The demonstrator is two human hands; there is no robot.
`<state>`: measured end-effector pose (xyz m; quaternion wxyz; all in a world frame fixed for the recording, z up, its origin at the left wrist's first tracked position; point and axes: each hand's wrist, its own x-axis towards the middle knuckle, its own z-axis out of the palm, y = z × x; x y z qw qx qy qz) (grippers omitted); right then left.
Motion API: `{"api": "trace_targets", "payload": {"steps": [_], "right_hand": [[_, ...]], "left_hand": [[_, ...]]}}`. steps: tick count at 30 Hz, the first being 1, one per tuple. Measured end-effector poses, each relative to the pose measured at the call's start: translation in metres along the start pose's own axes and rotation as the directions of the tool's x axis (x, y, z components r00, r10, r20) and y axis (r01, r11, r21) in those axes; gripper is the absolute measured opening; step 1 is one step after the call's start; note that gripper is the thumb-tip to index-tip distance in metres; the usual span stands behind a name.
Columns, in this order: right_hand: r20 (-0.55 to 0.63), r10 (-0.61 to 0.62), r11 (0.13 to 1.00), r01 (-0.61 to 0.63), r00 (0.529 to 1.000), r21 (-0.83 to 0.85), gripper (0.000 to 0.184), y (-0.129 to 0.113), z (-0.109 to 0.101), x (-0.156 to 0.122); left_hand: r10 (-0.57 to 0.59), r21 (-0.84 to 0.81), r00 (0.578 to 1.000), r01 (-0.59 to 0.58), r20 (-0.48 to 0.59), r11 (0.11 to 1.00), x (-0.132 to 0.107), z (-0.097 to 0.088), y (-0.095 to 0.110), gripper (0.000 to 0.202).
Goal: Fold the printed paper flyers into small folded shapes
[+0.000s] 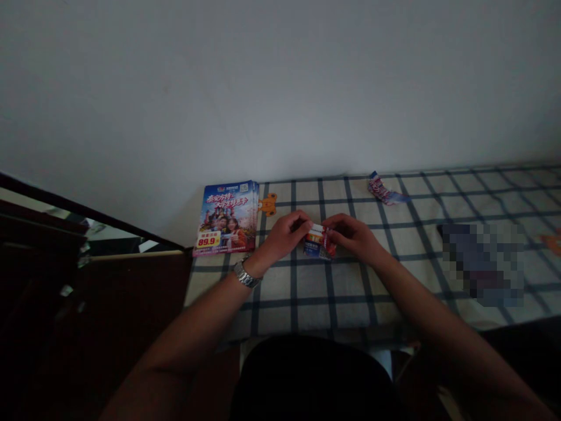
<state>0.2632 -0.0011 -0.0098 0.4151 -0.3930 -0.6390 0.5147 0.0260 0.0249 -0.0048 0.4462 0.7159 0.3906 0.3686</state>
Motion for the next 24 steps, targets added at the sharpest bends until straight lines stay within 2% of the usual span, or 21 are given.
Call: {"api": "trace_targets", "payload": {"steps": [7, 13, 19, 24], "right_hand": [[-0.054, 0.017, 0.998, -0.021, 0.998, -0.064, 0.032, -0.0011, -0.0007, 0.0020], [-0.047, 0.043, 0.993, -0.048, 0.998, -0.109, 0.031, -0.0004, -0.0025, 0.0011], [-0.045, 0.066, 0.992, -0.070, 0.997, -0.101, 0.031, -0.0004, -0.0029, 0.0001], [-0.047, 0.037, 0.987, -0.044, 0.998, -0.154, 0.030, 0.0009, -0.0047, -0.0005]], "left_hand": [[-0.023, 0.007, 0.997, 0.024, -0.072, 1.000, -0.0035, 0.0037, 0.0070, 0.030], [-0.026, 0.004, 0.991, 0.027, -0.128, 1.000, -0.0033, 0.0042, 0.0070, 0.028], [-0.018, 0.051, 0.994, 0.023, -0.106, 0.998, -0.0043, 0.0039, 0.0066, 0.027], [0.000, 0.064, 1.000, 0.000, -0.004, 0.998, -0.0047, 0.0028, 0.0066, 0.030]]}}
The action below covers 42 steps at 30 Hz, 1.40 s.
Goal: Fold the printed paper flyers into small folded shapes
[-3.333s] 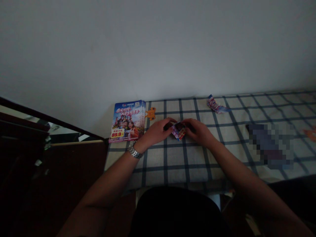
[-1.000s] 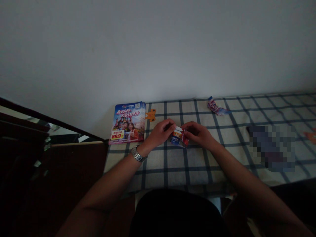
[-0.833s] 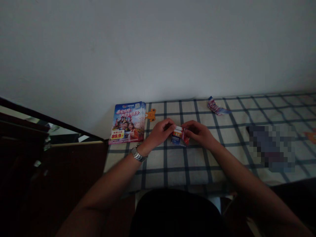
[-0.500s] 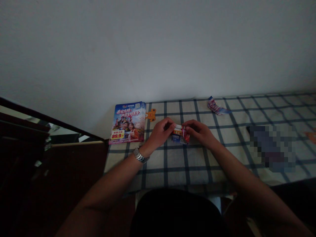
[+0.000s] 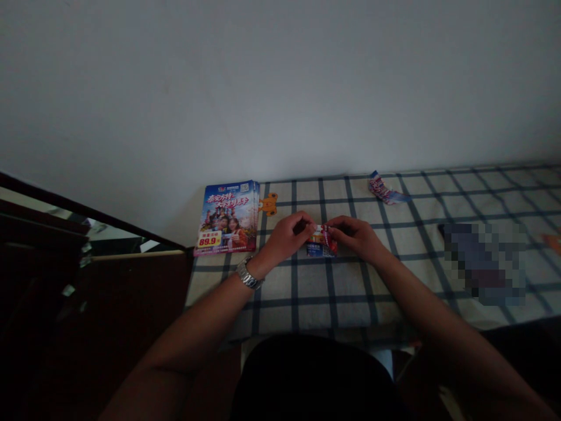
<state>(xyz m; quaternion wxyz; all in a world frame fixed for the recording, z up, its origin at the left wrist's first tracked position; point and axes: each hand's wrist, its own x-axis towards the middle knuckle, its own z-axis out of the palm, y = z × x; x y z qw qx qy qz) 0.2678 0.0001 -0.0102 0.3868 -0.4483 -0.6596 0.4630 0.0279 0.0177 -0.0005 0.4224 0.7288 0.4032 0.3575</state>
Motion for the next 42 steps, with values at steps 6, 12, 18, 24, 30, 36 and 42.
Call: {"api": "trace_targets", "payload": {"steps": [6, 12, 18, 24, 30, 36, 42], "right_hand": [[0.002, 0.004, 0.999, -0.004, 1.000, -0.051, 0.031, 0.0027, -0.0011, 0.0002], [0.017, -0.007, 0.998, 0.008, 1.000, -0.055, 0.034, -0.0048, -0.0009, 0.0008], [0.027, 0.021, 0.998, -0.020, 0.999, -0.052, 0.032, -0.0018, 0.0008, 0.0001], [0.059, 0.004, 0.996, 0.002, 0.998, -0.092, 0.030, -0.0007, 0.0016, -0.0002], [0.057, 0.009, 0.996, -0.004, 0.998, -0.090, 0.029, -0.0037, 0.0024, 0.0000], [0.037, 0.013, 0.998, -0.011, 0.999, -0.057, 0.028, -0.0031, 0.0026, 0.0016], [0.009, 0.014, 0.999, -0.013, 1.000, -0.037, 0.029, 0.0002, 0.0025, 0.0023]], "left_hand": [[0.005, 0.008, 1.000, -0.005, -0.007, 1.000, 0.0009, 0.0014, -0.0017, 0.028], [-0.020, -0.003, 0.999, 0.020, -0.044, 1.000, -0.0002, 0.0045, -0.0027, 0.028], [0.015, 0.005, 1.000, -0.015, -0.011, 1.000, -0.0024, 0.0059, -0.0023, 0.027], [0.007, -0.011, 0.998, -0.007, 0.064, 1.000, -0.0026, 0.0066, 0.0013, 0.031], [0.006, -0.003, 0.999, -0.006, 0.049, 1.000, -0.0030, 0.0073, 0.0026, 0.031], [0.004, -0.002, 1.000, -0.004, 0.029, 1.000, -0.0017, 0.0090, 0.0022, 0.033], [0.000, -0.036, 1.000, 0.000, 0.007, 0.999, -0.0022, 0.0099, 0.0037, 0.030]]}}
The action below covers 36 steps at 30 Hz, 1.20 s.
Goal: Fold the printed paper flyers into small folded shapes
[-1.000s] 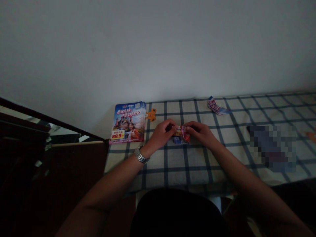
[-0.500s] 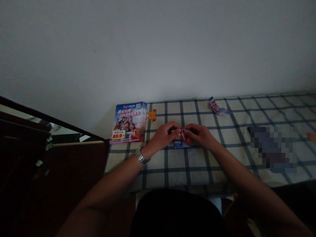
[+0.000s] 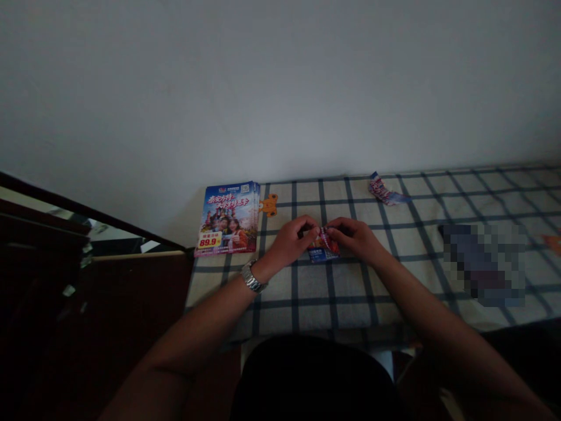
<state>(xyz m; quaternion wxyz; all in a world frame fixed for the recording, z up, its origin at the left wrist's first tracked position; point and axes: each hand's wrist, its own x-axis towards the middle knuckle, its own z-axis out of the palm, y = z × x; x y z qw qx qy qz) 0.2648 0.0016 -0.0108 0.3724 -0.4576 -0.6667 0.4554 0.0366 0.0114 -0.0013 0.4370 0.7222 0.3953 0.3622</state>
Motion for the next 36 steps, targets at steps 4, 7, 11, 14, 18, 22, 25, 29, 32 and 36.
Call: {"api": "trace_targets", "payload": {"steps": [4, 7, 11, 14, 18, 22, 25, 29, 32, 36], "right_hand": [[0.003, -0.003, 0.999, 0.003, 1.000, -0.032, 0.028, -0.0013, -0.0001, -0.0005], [0.005, -0.001, 0.999, 0.001, 1.000, -0.050, 0.028, -0.0016, -0.0003, -0.0012], [0.032, -0.001, 0.999, 0.003, 0.999, -0.047, 0.030, -0.0012, 0.0001, -0.0023], [0.046, -0.008, 0.999, 0.010, 0.999, -0.036, 0.032, -0.0029, 0.0000, -0.0025], [0.032, -0.046, 0.999, 0.047, 0.998, -0.023, 0.037, -0.0055, -0.0014, -0.0018], [-0.002, -0.075, 0.997, 0.075, 0.997, 0.023, 0.031, -0.0030, -0.0016, -0.0013], [-0.024, -0.068, 0.995, 0.070, 0.997, 0.077, 0.027, 0.0006, 0.0000, -0.0010], [-0.051, -0.057, 0.993, 0.062, 0.997, 0.097, 0.026, 0.0023, 0.0025, 0.0000], [-0.054, -0.051, 0.995, 0.055, 0.997, 0.082, 0.025, 0.0010, 0.0034, 0.0003], [-0.045, -0.046, 0.997, 0.049, 0.998, 0.058, 0.023, -0.0013, 0.0035, -0.0003]], "left_hand": [[0.004, 0.009, 1.000, -0.004, 0.016, 1.000, -0.0001, 0.0010, 0.0001, 0.030], [-0.002, -0.002, 0.999, 0.002, 0.039, 1.000, 0.0000, 0.0011, -0.0002, 0.034], [-0.003, 0.002, 0.997, 0.003, 0.072, 1.000, -0.0001, 0.0002, -0.0012, 0.034], [0.013, 0.022, 0.997, -0.015, 0.080, 1.000, 0.0001, -0.0005, -0.0018, 0.033], [0.019, 0.022, 0.998, -0.020, 0.061, 1.000, 0.0011, -0.0015, -0.0022, 0.034], [0.024, 0.004, 0.998, -0.024, 0.051, 1.000, 0.0014, -0.0026, -0.0028, 0.034], [0.024, 0.001, 0.998, -0.024, 0.062, 1.000, 0.0008, -0.0024, -0.0026, 0.035], [0.040, -0.011, 0.997, -0.039, 0.072, 0.999, 0.0000, -0.0015, -0.0009, 0.033], [0.033, -0.010, 0.997, -0.032, 0.066, 0.999, -0.0001, -0.0013, -0.0003, 0.031], [0.027, 0.000, 0.997, -0.027, 0.071, 1.000, 0.0001, -0.0013, -0.0021, 0.028]]}}
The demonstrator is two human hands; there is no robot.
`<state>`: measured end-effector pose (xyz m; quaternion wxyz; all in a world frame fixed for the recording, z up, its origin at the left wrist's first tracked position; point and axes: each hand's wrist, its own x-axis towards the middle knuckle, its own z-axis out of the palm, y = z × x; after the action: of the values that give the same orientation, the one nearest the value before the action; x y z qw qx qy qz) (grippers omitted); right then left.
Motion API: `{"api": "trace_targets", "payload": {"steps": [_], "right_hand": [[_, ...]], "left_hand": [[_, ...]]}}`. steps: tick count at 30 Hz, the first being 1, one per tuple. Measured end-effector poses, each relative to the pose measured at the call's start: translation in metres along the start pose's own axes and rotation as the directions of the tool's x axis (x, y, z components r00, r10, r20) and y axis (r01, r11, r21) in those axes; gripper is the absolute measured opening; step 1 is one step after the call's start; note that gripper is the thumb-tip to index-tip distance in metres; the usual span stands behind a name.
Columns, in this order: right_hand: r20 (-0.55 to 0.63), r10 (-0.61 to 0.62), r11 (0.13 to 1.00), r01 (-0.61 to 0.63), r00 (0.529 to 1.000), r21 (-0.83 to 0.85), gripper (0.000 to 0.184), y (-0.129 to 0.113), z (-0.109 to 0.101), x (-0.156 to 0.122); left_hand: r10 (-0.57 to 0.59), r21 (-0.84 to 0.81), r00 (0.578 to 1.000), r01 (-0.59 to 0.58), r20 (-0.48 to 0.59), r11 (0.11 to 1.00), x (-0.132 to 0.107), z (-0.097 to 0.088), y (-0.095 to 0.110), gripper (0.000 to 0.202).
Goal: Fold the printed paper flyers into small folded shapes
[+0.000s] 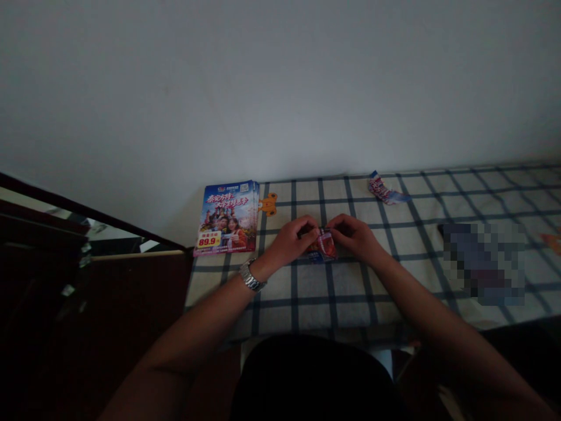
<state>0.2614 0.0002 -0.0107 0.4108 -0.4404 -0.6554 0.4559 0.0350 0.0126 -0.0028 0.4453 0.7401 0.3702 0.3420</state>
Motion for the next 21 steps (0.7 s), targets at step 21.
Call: {"api": "trace_targets", "payload": {"steps": [21], "right_hand": [[0.005, 0.027, 0.998, -0.027, 1.000, 0.058, 0.032, 0.0003, 0.0012, -0.0019]], "left_hand": [[-0.012, -0.023, 0.999, 0.014, 0.048, 1.000, -0.0004, 0.0014, -0.0011, 0.037]]}}
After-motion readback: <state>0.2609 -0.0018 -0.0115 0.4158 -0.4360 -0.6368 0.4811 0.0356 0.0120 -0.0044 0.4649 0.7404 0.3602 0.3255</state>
